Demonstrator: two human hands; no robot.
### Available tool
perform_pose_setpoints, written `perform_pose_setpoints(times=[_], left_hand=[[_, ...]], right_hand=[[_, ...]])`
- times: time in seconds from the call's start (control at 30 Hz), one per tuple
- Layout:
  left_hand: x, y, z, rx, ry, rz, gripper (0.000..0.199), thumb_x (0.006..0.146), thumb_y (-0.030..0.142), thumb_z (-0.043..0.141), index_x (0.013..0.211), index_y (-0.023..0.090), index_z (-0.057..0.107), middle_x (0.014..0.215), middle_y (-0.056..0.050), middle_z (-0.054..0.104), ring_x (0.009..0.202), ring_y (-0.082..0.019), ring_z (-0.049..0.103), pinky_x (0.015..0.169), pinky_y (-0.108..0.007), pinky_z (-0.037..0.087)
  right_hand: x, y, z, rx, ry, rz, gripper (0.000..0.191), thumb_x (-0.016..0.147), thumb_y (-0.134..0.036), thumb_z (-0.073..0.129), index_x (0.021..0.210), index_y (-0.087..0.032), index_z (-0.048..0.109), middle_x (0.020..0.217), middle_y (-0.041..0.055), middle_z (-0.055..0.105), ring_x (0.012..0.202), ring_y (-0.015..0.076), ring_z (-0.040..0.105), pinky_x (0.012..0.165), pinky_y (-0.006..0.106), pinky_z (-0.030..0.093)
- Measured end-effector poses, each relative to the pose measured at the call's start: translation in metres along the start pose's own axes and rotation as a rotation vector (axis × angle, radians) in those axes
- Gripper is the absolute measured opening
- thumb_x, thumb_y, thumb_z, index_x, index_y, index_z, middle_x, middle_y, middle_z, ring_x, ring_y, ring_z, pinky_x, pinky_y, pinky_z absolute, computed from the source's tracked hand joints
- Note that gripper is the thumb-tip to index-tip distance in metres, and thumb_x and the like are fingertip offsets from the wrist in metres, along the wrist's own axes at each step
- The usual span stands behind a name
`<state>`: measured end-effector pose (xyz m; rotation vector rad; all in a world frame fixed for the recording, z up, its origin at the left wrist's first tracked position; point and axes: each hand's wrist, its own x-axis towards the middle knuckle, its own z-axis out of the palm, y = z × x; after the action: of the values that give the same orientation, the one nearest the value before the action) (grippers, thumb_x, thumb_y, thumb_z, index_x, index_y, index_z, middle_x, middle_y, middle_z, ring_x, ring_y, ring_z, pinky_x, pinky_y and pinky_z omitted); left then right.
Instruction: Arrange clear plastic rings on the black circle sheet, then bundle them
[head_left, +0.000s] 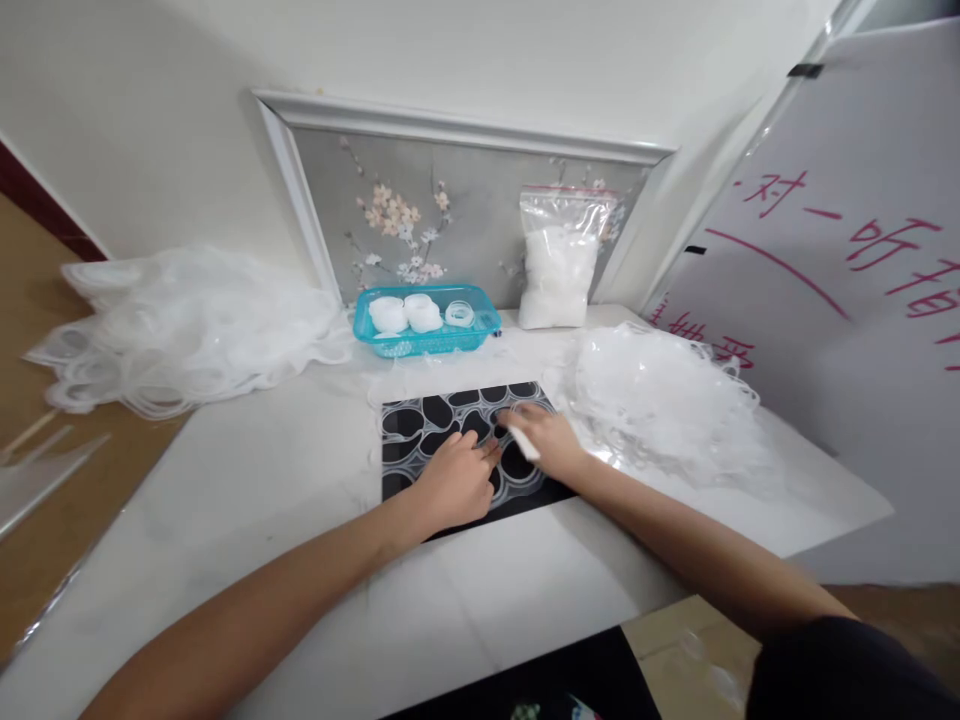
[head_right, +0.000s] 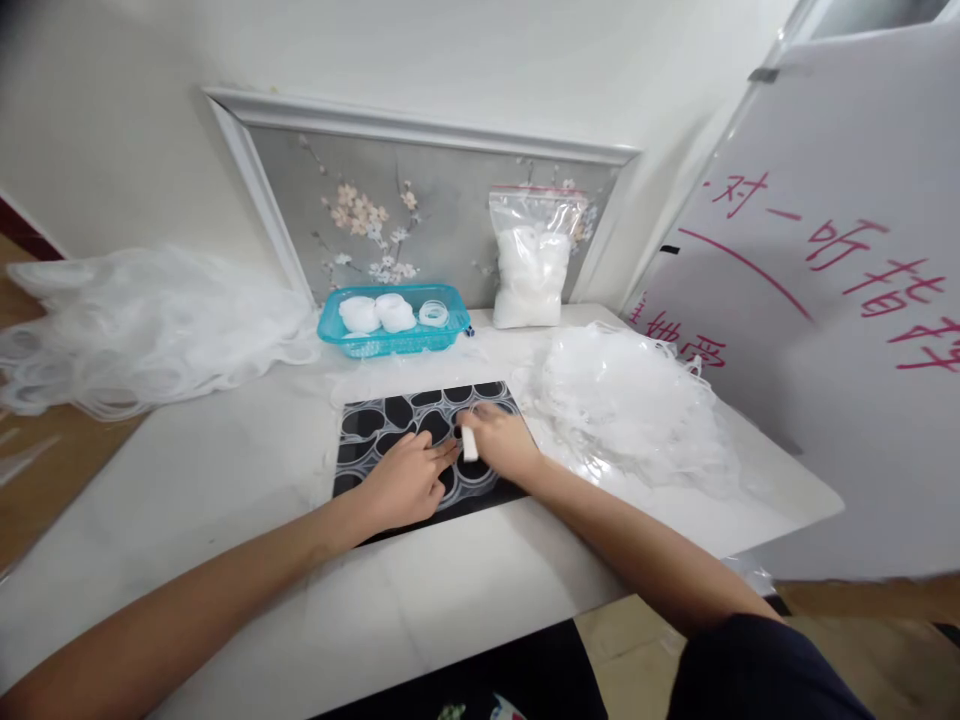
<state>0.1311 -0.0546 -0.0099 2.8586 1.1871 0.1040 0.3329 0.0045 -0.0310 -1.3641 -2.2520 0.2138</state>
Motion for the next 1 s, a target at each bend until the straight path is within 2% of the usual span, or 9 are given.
perform_pose_setpoints(times=[0.07,0.17,0.23,0.3,0.37,0.47,0.67,0.83,1.0], left_hand=[[-0.001,-0.003,-0.002,-0.031,-0.013,-0.01,0.048,0.081,0.017,0.048,0.127,0.011,0.059,0.134,-0.01,0.059,0.097,-0.025,0.055,0.082,-0.039,0.044],[-0.003,-0.01,-0.005,-0.097,-0.036,-0.02,0.049,0.08,0.015,0.048,0.127,0.017,0.061,0.137,-0.004,0.057,0.091,-0.022,0.055,0.078,-0.036,0.046],[-0.003,-0.012,-0.007,-0.124,-0.012,-0.021,0.048,0.081,0.014,0.047,0.126,0.018,0.061,0.135,-0.003,0.059,0.091,-0.021,0.054,0.081,-0.035,0.046],[0.001,-0.01,-0.009,-0.115,0.047,-0.014,0.046,0.085,0.014,0.044,0.128,0.017,0.059,0.136,-0.004,0.058,0.096,-0.021,0.054,0.087,-0.036,0.045],[0.009,-0.004,-0.009,-0.075,0.082,0.019,0.045,0.088,0.016,0.041,0.131,0.014,0.056,0.138,-0.007,0.055,0.103,-0.023,0.054,0.091,-0.038,0.044],[0.025,0.008,-0.007,0.006,0.066,0.096,0.047,0.09,0.019,0.04,0.134,0.008,0.052,0.142,-0.012,0.051,0.106,-0.026,0.054,0.09,-0.041,0.044],[0.045,0.023,0.006,0.066,0.077,0.102,0.042,0.092,0.021,0.039,0.127,0.007,0.057,0.128,-0.014,0.061,0.105,-0.028,0.053,0.086,-0.042,0.042],[0.043,0.024,0.012,0.061,0.052,0.105,0.043,0.09,0.02,0.041,0.13,0.008,0.055,0.133,-0.013,0.058,0.108,-0.027,0.051,0.087,-0.04,0.039],[0.043,0.022,0.013,0.059,0.049,0.113,0.044,0.09,0.02,0.042,0.13,0.007,0.055,0.136,-0.012,0.056,0.108,-0.028,0.05,0.086,-0.041,0.039]], right_hand=[[0.028,0.021,-0.02,0.026,0.296,0.352,0.027,0.087,-0.022,0.048,0.093,-0.016,0.073,0.098,0.0129,0.074,0.094,0.0241,0.068,0.085,0.034,0.048],[0.051,0.05,-0.042,0.051,0.457,0.499,0.046,0.094,-0.032,0.034,0.089,-0.01,0.073,0.096,0.0187,0.074,0.094,0.0284,0.067,0.086,0.039,0.047],[0.04,0.058,-0.043,0.145,0.435,0.487,0.048,0.091,-0.041,0.04,0.076,-0.01,0.073,0.089,0.0166,0.075,0.089,0.0298,0.069,0.082,0.038,0.049],[0.016,0.055,-0.033,0.273,0.333,0.415,0.045,0.086,-0.048,0.049,0.068,-0.014,0.073,0.084,0.0124,0.076,0.087,0.0296,0.07,0.079,0.036,0.05],[-0.01,0.045,-0.02,0.397,0.226,0.314,0.042,0.086,-0.049,0.051,0.074,-0.017,0.074,0.091,0.0092,0.076,0.091,0.0281,0.07,0.083,0.036,0.051],[-0.03,0.031,-0.009,0.527,0.181,0.243,0.036,0.087,-0.047,0.052,0.085,-0.02,0.074,0.098,0.0066,0.076,0.095,0.0259,0.069,0.09,0.037,0.051],[-0.024,0.027,-0.012,0.555,0.195,0.204,0.033,0.089,-0.045,0.052,0.086,-0.021,0.074,0.099,0.0058,0.075,0.095,0.0258,0.069,0.089,0.039,0.052],[-0.03,0.03,-0.005,0.492,0.117,0.233,0.028,0.088,-0.042,0.055,0.086,-0.022,0.074,0.096,0.0057,0.076,0.096,0.026,0.07,0.089,0.039,0.052],[-0.03,0.032,-0.004,0.461,0.126,0.219,0.027,0.089,-0.041,0.054,0.086,-0.023,0.074,0.098,0.0054,0.076,0.098,0.0264,0.07,0.089,0.039,0.052]])
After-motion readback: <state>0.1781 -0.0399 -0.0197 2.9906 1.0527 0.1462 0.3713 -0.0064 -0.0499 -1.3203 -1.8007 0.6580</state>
